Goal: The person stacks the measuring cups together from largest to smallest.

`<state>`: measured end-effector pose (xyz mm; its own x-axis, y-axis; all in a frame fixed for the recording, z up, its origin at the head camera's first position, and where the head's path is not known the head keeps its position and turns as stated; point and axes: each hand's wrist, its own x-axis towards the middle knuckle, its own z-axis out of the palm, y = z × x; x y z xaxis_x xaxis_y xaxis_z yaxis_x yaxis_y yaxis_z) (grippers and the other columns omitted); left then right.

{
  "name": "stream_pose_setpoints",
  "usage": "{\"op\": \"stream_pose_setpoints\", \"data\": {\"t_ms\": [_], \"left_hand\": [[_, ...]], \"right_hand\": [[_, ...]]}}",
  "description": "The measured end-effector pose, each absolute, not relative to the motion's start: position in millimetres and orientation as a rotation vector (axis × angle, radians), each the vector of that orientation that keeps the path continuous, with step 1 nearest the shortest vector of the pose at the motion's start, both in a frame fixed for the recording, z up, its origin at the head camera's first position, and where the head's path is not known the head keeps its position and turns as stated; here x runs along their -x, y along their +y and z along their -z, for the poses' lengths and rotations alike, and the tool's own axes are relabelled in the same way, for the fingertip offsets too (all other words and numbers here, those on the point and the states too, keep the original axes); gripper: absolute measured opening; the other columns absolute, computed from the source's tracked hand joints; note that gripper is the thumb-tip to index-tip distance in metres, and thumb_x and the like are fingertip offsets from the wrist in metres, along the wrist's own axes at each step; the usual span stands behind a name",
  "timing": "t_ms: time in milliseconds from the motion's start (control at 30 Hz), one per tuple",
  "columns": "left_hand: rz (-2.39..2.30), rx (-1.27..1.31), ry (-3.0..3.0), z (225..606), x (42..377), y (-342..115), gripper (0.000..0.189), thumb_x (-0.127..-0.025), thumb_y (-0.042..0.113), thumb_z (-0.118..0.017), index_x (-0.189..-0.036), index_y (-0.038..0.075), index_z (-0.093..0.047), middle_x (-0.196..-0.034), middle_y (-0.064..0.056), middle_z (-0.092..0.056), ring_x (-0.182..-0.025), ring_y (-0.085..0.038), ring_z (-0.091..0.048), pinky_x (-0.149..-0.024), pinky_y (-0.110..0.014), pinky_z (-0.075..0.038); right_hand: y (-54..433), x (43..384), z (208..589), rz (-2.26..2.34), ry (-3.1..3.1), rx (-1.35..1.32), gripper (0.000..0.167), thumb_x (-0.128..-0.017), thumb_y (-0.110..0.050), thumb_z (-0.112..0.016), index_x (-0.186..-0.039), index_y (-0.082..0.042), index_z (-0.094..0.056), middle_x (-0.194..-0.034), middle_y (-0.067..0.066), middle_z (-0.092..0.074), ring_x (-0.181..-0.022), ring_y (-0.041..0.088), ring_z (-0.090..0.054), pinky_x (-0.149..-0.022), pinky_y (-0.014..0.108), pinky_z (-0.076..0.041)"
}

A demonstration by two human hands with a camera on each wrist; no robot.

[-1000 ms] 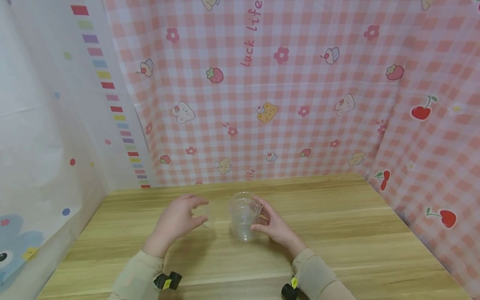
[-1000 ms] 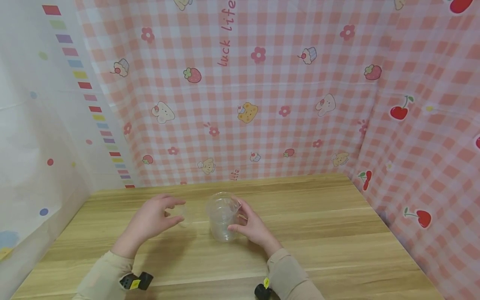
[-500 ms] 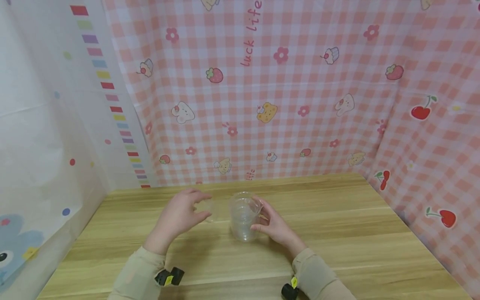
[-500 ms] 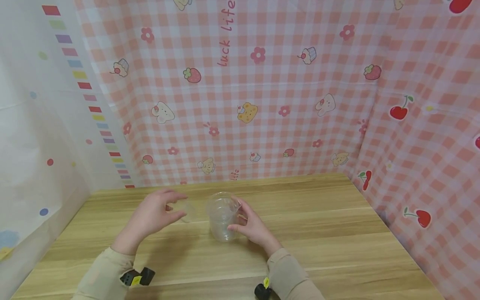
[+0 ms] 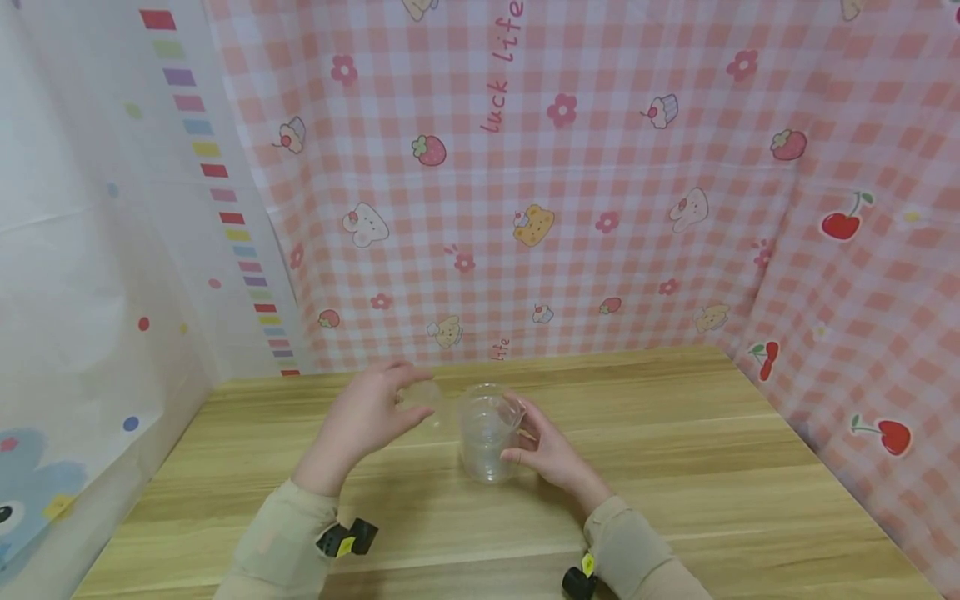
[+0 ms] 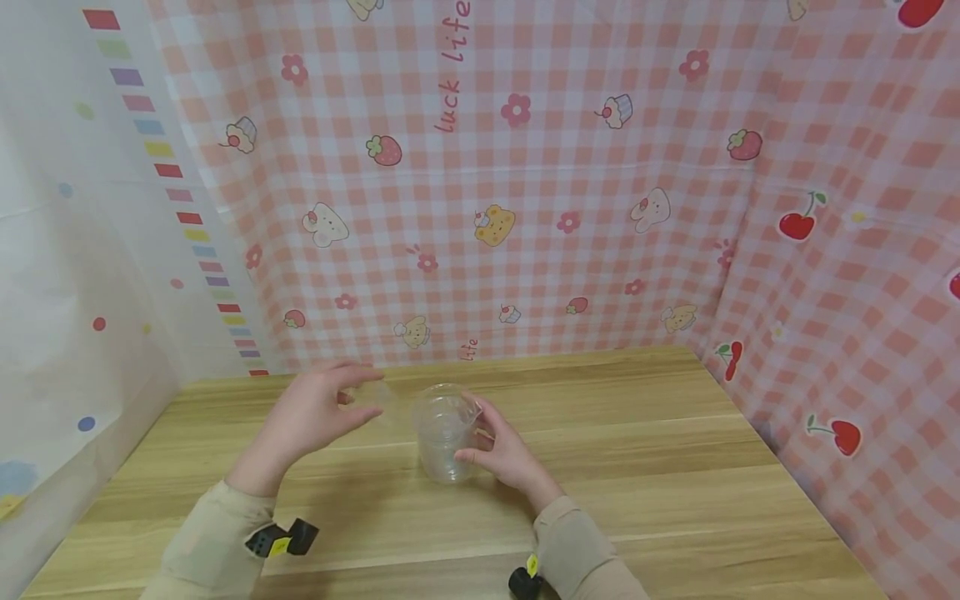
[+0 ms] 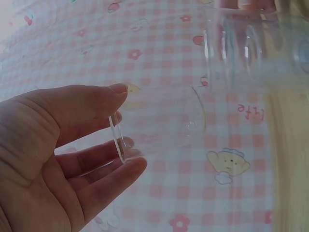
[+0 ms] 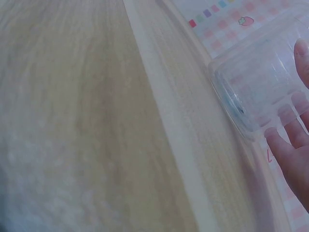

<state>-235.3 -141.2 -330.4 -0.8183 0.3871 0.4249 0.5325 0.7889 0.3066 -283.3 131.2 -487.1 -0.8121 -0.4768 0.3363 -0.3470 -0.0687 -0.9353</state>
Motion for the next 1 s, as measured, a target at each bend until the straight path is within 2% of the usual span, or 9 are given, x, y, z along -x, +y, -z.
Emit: {"op": "stream_pose_setpoints", "data": {"t_ms": [367,600,833,1000], "left_hand": [[0.625,0.747,-2.578,317.7,236.3,-129.3,0.043,-0.079,0.023,-0.085,-0.118,0.012,-0.072,-0.116,-0.010,-0.068,-0.080,-0.021,-0.068,-0.074,-0.039,-0.057],[0.610,0.771,-2.537,318.8,239.7,-118.7,0.042,-0.078,0.022,-0.086,-0.117,0.010,-0.073,-0.116,-0.012,-0.068,-0.081,-0.023,-0.068,-0.073,-0.040,-0.058],[0.603,0.833,-2.468,320.8,244.8,-108.2,0.042,-0.076,0.019,-0.087,-0.114,0.009,-0.074,-0.108,-0.010,-0.068,-0.090,-0.024,-0.064,-0.078,-0.041,-0.056],[0.604,0.849,-2.479,319.9,246.3,-101.1,0.040,-0.077,0.020,-0.086,-0.114,0.009,-0.074,-0.110,-0.011,-0.069,-0.100,-0.027,-0.064,-0.085,-0.043,-0.055]], "right_hand": [[130.9,284.2,488.0,2.027,2.074,0.930,0.087,-0.082,0.001,-0.075,-0.153,-0.001,-0.025,-0.153,0.028,-0.032,-0.140,0.044,-0.032,-0.109,0.043,-0.038],[130.6,284.2,487.7,2.011,2.090,0.910,0.086,-0.083,0.000,-0.075,-0.154,-0.002,-0.026,-0.153,0.028,-0.032,-0.139,0.044,-0.033,-0.109,0.043,-0.038],[130.4,283.3,486.8,2.000,2.099,0.875,0.086,-0.083,-0.001,-0.075,-0.154,-0.004,-0.026,-0.154,0.027,-0.030,-0.139,0.045,-0.034,-0.109,0.045,-0.038],[130.9,283.4,487.3,2.004,2.092,0.882,0.087,-0.084,-0.002,-0.075,-0.154,-0.004,-0.025,-0.155,0.027,-0.030,-0.139,0.045,-0.033,-0.110,0.046,-0.037]]}}
